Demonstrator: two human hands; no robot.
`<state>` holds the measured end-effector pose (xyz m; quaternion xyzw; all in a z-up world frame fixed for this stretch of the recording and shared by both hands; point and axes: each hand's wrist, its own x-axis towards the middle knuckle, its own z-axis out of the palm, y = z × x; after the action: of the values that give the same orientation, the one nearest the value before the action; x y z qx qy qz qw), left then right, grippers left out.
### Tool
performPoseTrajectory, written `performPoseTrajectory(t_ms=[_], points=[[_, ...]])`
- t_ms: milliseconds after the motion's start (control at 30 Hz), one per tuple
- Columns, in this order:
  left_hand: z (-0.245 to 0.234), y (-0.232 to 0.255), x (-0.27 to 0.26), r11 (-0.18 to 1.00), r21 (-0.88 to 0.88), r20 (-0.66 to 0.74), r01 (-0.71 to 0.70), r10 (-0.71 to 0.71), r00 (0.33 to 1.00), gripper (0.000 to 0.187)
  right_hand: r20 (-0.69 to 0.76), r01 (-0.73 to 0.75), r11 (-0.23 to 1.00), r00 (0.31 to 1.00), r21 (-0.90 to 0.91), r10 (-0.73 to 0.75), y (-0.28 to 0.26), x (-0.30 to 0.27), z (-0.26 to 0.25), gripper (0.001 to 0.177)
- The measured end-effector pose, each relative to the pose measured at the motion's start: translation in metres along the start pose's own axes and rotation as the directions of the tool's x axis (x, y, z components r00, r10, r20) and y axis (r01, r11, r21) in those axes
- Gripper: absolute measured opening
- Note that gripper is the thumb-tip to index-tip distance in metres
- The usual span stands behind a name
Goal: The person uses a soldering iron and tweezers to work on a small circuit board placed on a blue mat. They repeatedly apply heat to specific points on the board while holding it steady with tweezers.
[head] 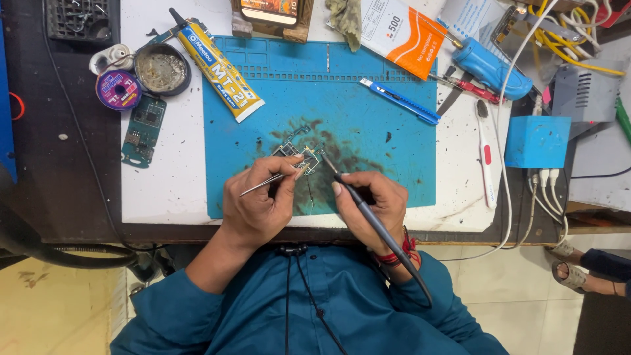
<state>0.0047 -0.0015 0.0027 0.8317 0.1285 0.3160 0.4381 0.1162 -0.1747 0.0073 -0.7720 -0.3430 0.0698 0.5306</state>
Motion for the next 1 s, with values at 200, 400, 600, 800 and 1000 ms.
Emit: performPoseTrajectory(t_ms=[200,400,600,800,1000], points=[[-0.0001,-0.0001,0.0001,1.000,-0.005,-0.001,0.003,-0.003,1.000,0.017,-0.003,-0.025,1.000,1.000,-0.004,0.025,-0.0015,0.0002,0.0006,0.015],[0.0004,-0.0001,-0.0002,1.000,-0.003,-0.002,-0.004,0.004,1.000,0.017,-0.006,-0.053,0.999,0.999,0.010,0.053,-0.0005,-0.0008,0.0006,0.016],[0.0002,0.0003,0.0005,1.000,-0.006,0.002,-0.008,0.008,1.000,0.017,-0.018,-0.051,0.999,0.999,-0.004,0.051,-0.0001,-0.0010,0.0013,0.015],[-0.0024,0.0033,0.0022,1.000,0.005,-0.006,0.004,-0.004,1.000,0.017,-0.027,-0.027,1.000,0.999,0.001,0.027,0.0024,-0.0008,0.0029,0.014],[-0.0039,0.0042,0.0025,0.999,0.030,-0.008,-0.017,0.017,1.000,0.017,-0.024,-0.030,1.000,0.999,-0.003,0.030,0.0014,-0.0009,0.0024,0.015]])
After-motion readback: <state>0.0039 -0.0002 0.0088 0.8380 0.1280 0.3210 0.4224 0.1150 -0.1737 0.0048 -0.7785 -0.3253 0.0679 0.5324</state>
